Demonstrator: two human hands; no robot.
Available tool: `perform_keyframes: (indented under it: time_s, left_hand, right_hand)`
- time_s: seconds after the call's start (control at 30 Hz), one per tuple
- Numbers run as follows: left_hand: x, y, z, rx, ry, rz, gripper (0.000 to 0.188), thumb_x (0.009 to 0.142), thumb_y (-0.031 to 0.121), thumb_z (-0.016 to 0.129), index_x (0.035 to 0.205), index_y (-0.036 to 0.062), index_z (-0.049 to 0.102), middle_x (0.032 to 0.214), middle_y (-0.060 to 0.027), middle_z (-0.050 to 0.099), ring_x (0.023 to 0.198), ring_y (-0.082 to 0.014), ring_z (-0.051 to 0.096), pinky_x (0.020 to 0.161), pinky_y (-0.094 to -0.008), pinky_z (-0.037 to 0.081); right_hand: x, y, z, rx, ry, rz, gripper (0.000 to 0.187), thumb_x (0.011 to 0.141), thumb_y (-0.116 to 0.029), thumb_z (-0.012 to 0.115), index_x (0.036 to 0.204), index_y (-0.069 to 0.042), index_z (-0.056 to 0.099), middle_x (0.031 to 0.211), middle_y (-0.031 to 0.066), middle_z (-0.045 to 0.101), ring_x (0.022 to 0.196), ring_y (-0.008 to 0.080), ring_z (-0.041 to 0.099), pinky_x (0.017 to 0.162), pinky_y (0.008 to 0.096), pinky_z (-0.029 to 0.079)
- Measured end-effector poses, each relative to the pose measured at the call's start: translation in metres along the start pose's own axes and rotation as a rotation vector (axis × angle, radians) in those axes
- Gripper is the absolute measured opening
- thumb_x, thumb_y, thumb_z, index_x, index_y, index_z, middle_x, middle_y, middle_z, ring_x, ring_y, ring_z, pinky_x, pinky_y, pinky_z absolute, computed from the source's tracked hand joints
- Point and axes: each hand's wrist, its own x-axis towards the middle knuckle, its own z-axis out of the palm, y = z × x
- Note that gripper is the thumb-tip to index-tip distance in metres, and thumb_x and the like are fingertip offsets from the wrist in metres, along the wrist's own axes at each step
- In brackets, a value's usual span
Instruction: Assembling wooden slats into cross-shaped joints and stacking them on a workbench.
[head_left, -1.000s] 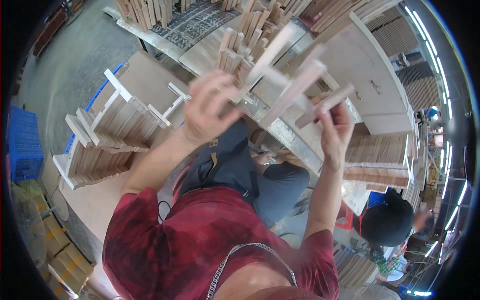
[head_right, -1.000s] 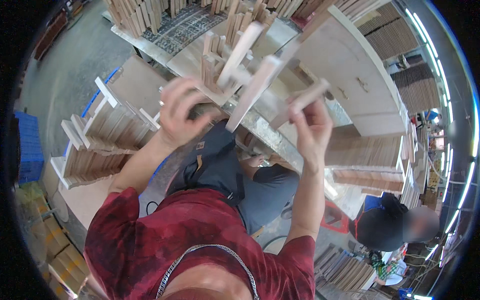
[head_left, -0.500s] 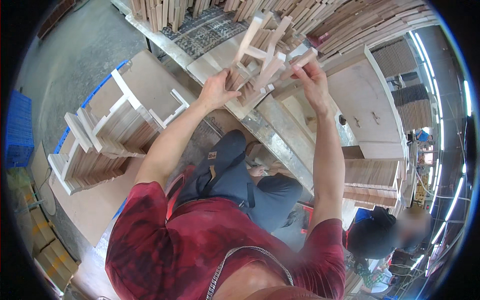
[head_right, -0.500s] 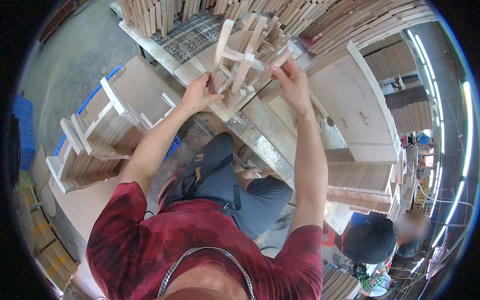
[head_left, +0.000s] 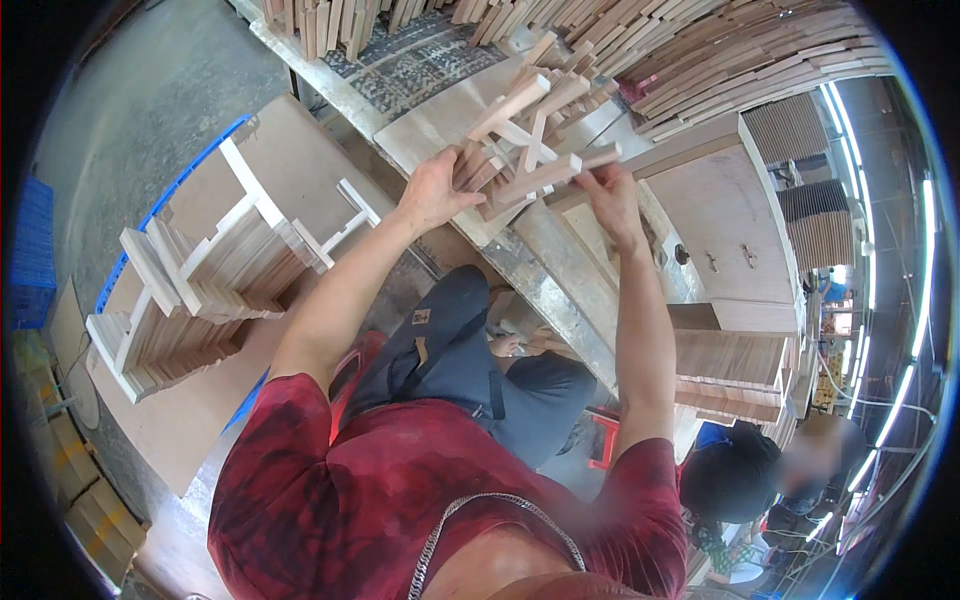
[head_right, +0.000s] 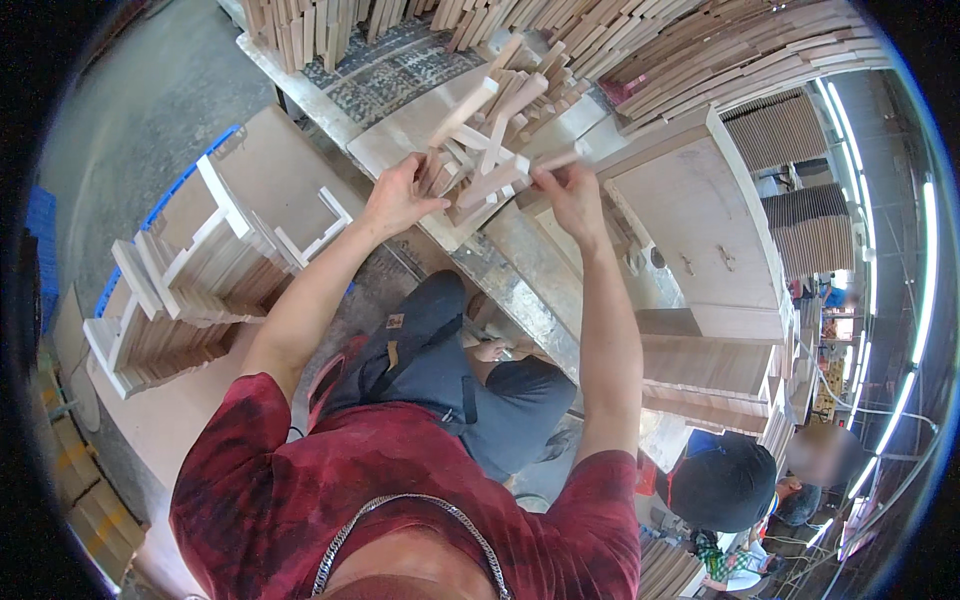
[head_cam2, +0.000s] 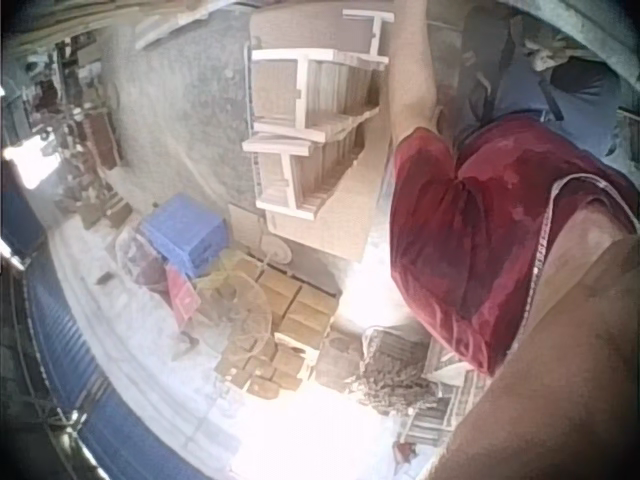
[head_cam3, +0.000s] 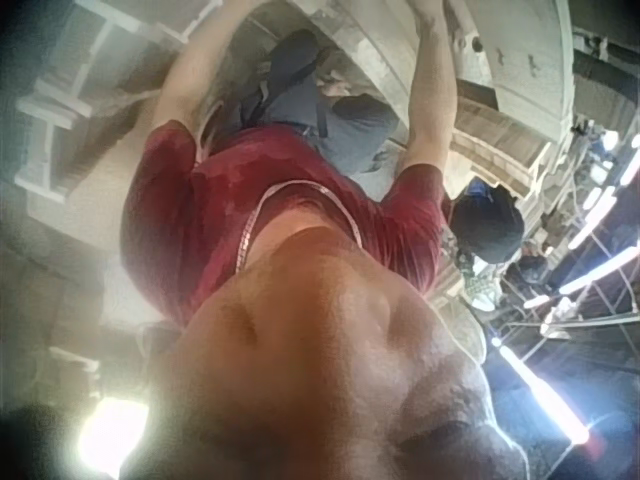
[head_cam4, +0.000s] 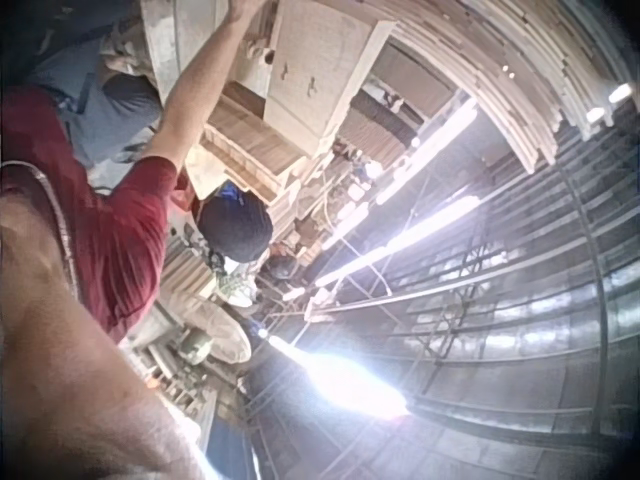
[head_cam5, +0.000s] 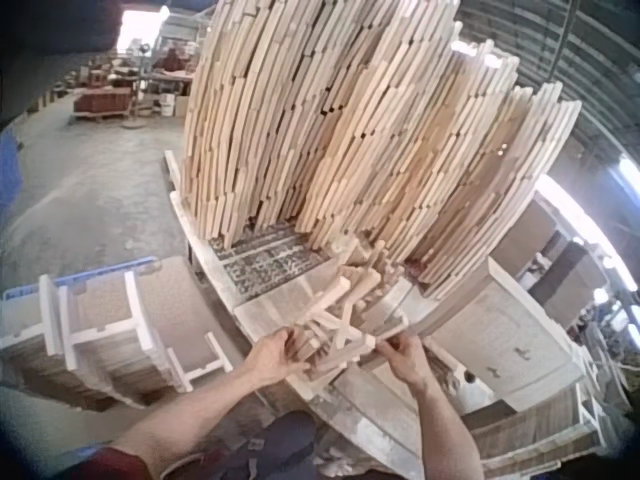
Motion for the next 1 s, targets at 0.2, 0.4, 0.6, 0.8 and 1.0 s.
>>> perform_keyframes:
  time_s: [0.2, 0.4, 0.6, 0.8, 1.0]
  left_hand:
    - [-0.004, -0.009, 0.001, -0.038, 0.019, 0.055, 0.072, 0.066, 0.026, 0.09, 0.123, -0.0043, 0.057, 0.105, -0.0216, 0.068, 0.098, -0.0334, 0.068, 0.087, -0.0392, 0.054]
    - [-0.016, -0.006, -0.002, 0.02, -0.007, 0.143, 0.095, 0.062, 0.035, 0.092, 0.133, -0.0085, 0.046, 0.12, -0.0249, 0.062, 0.113, -0.0364, 0.062, 0.096, -0.0415, 0.05]
    - [-0.018, 0.019, 0.017, 0.057, 0.108, -0.004, 0.092, 0.064, 0.043, 0.089, 0.128, -0.008, 0.045, 0.122, -0.0273, 0.056, 0.115, -0.0415, 0.058, 0.097, -0.046, 0.049]
    - [-0.005, 0.02, 0.02, 0.148, 0.101, -0.036, 0.083, 0.067, 0.045, 0.086, 0.121, -0.0062, 0.05, 0.108, -0.0246, 0.063, 0.098, -0.0406, 0.064, 0.086, -0.0455, 0.053]
    - [-0.01, -0.024, 0.041, 0.096, 0.146, -0.017, 0.082, 0.061, 0.035, 0.09, 0.125, -0.0021, 0.054, 0.114, -0.0211, 0.065, 0.107, -0.0374, 0.063, 0.091, -0.0438, 0.051]
  right_hand:
    - [-0.011, -0.014, 0.003, -0.405, -0.003, -0.029, 0.035, 0.096, -0.03, 0.067, 0.103, 0.004, 0.07, 0.087, 0.0164, 0.074, 0.084, 0.0223, 0.072, 0.08, 0.0349, 0.054]
    - [-0.008, 0.004, 0.01, -0.366, 0.026, 0.124, 0.062, 0.099, -0.053, 0.053, 0.097, 0.007, 0.069, 0.082, 0.0174, 0.073, 0.079, 0.026, 0.072, 0.078, 0.0367, 0.053]
    - [-0.01, 0.019, 0.032, 0.031, 0.172, 0.204, 0.064, 0.1, -0.051, 0.05, 0.088, 0.01, 0.066, 0.071, 0.0196, 0.07, 0.077, 0.0287, 0.072, 0.076, 0.0378, 0.053]
    - [-0.025, -0.021, 0.025, -0.43, 0.229, 0.037, 0.042, 0.095, -0.035, 0.062, 0.102, 0.006, 0.065, 0.094, 0.0271, 0.068, 0.083, 0.0388, 0.069, 0.079, 0.0445, 0.053]
    - [-0.052, -0.026, 0.051, -1.036, 0.185, -0.578, 0.019, 0.07, -0.015, 0.066, 0.086, -0.008, 0.073, 0.101, 0.0108, 0.069, 0.108, 0.0305, 0.061, 0.088, 0.0403, 0.054]
